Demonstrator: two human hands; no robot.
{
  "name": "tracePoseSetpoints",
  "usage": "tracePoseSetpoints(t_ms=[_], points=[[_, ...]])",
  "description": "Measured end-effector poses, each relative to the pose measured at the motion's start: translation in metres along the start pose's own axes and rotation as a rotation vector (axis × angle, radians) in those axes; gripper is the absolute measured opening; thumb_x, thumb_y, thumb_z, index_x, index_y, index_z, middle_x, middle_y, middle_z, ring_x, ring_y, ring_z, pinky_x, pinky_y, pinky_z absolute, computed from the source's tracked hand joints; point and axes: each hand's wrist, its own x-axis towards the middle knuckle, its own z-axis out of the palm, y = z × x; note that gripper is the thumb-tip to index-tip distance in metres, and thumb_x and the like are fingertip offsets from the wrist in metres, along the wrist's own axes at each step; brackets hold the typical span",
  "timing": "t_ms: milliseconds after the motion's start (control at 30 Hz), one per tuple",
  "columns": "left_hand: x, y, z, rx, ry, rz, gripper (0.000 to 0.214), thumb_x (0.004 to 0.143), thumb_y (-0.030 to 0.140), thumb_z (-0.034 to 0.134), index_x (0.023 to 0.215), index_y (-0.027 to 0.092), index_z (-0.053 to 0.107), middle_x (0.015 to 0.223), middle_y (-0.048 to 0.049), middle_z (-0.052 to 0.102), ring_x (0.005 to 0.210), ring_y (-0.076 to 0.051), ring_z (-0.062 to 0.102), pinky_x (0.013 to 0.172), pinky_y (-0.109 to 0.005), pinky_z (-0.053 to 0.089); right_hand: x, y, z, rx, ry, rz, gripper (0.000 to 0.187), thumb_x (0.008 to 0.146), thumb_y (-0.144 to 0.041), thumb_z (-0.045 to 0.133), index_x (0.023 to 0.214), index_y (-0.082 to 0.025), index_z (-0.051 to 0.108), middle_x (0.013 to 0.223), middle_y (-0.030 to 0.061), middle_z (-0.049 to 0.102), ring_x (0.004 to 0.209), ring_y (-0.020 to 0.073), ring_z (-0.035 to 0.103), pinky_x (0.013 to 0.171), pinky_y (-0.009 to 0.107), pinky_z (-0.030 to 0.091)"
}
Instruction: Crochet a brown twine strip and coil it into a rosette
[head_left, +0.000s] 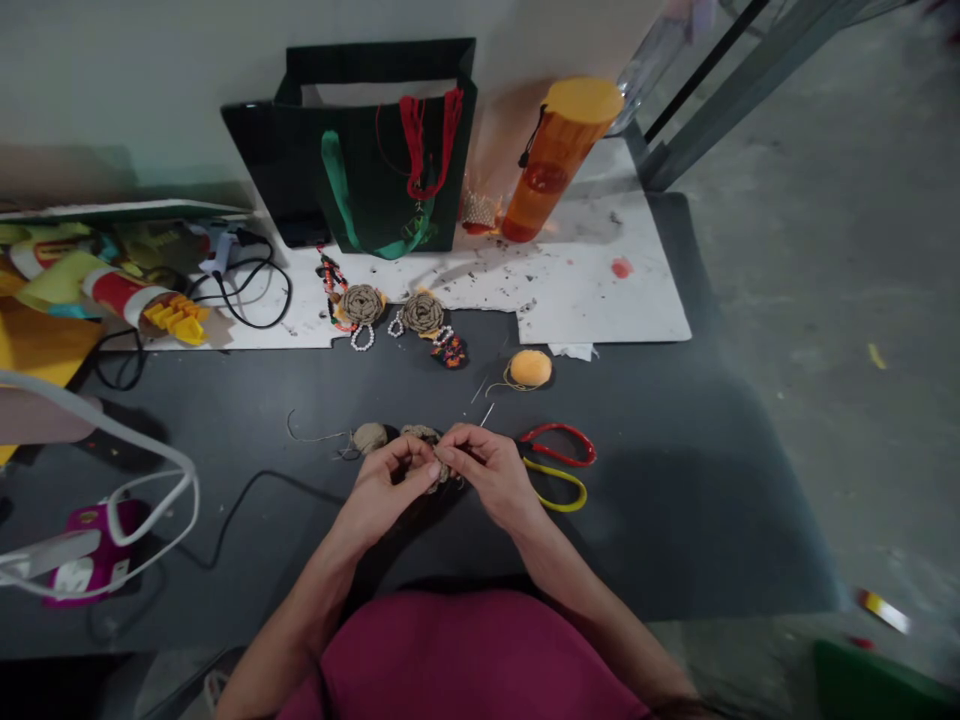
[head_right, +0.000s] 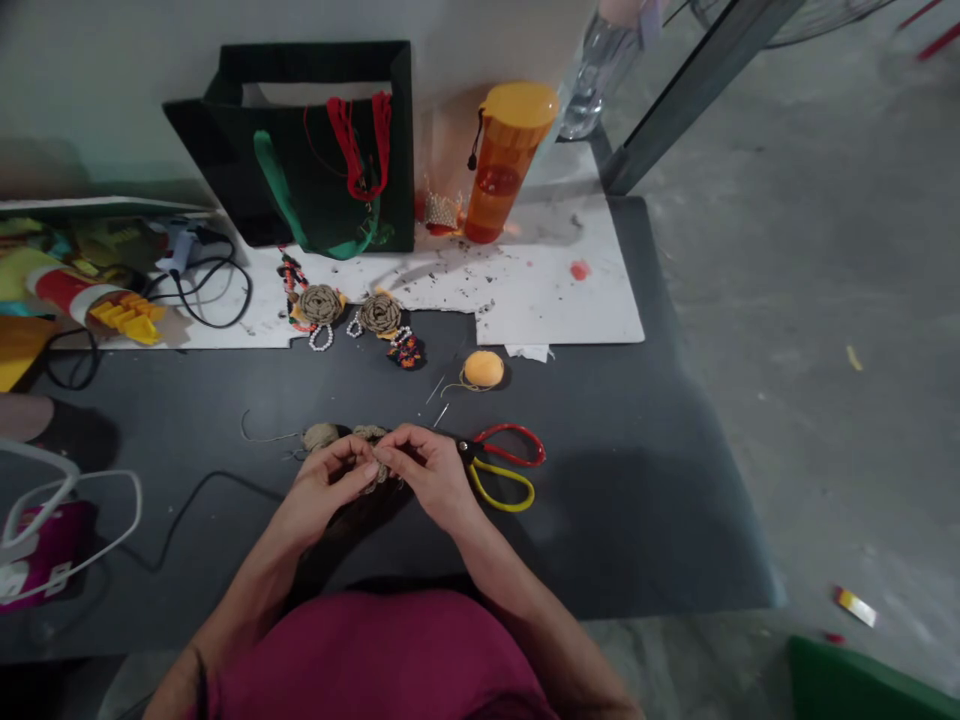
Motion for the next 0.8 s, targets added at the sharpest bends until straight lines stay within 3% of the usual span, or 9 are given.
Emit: tracePoseSetpoints(t_ms=[233,400,567,800], points=[[-0.001,0.002,0.000,0.021,-0.011,0.000,0.022,0.073,0.038,0.068,0.076,0.018,0.059,0.066,0.0022,0.056,0.061,-0.011,0.050,0.062,-0.025,0.040,0.001,0.003,0.001,0.041,-0.004,0.041,0.027,0.068,-0.044,0.077,0.070,-0.019,0.068,0.060,-0.0026,0.060,0.052,0.0083,0.048,0.052,0.022,0.041],[0.000,0.001,-0.001,0.032,0.050,0.004,0.022,0.072,0.038,0.070,0.073,0.018,0.060,0.067,0.0007,0.057,0.062,-0.012,0.051,0.062,-0.025,0.041,0.001,-0.001,0.000,0.073,-0.037,0.036,0.034,0.077,-0.054,0.066,0.080,-0.020,0.064,0.057,-0.0046,0.055,0.049,0.0086,0.048,0.050,0.022,0.041],[0.001,-0.002,-0.003,0.007,0.075,-0.001,0.023,0.070,0.038,0.071,0.073,0.017,0.061,0.065,0.0021,0.053,0.058,-0.010,0.047,0.056,-0.023,0.037,0.002,-0.010,-0.007,-0.046,-0.147,0.086,0.033,0.065,-0.045,0.080,0.070,-0.018,0.062,0.058,-0.0042,0.056,0.051,0.0081,0.049,0.051,0.022,0.041],[0.000,0.003,-0.001,0.012,0.080,-0.014,0.021,0.069,0.035,0.072,0.071,0.017,0.061,0.061,0.0029,0.051,0.056,-0.010,0.044,0.056,-0.023,0.036,0.004,-0.010,-0.011,-0.109,-0.086,0.012,0.029,0.071,-0.045,0.074,0.070,-0.018,0.064,0.059,-0.0031,0.057,0.052,0.0089,0.048,0.053,0.023,0.040]])
